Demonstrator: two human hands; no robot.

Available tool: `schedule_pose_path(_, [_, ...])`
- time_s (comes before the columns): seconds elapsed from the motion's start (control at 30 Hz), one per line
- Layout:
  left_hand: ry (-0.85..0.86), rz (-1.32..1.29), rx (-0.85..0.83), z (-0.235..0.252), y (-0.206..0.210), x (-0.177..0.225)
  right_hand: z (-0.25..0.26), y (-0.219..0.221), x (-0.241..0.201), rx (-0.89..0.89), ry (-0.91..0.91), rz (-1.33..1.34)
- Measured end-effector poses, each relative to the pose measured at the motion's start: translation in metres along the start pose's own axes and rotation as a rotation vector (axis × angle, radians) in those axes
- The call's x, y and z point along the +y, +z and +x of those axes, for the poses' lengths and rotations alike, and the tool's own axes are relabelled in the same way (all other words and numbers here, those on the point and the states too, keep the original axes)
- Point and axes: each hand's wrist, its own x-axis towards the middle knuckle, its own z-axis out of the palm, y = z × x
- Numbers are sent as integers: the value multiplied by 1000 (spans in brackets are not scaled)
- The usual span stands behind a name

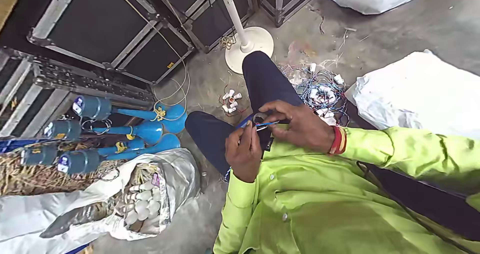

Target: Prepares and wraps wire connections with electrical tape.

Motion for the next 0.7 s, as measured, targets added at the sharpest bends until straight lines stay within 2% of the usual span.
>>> schedule_pose_path(0.13, [57, -14, 27, -2, 2, 3, 4, 10, 8, 143, 3, 18])
schedule_pose_path(0.27, [62, -17, 49, -3, 2, 4, 9, 14, 12, 30, 165, -18])
schedule_pose_path(0.4, [36, -102, 47, -4, 3, 7, 8, 15, 12, -14, 132, 27])
schedule_pose_path(0.6, [13, -155, 20, -6, 0, 9, 9, 13, 8, -21, 202, 84])
schedule_pose_path(0.7, [-1, -176, 19, -6, 0, 9, 7, 11, 10, -27, 158, 89])
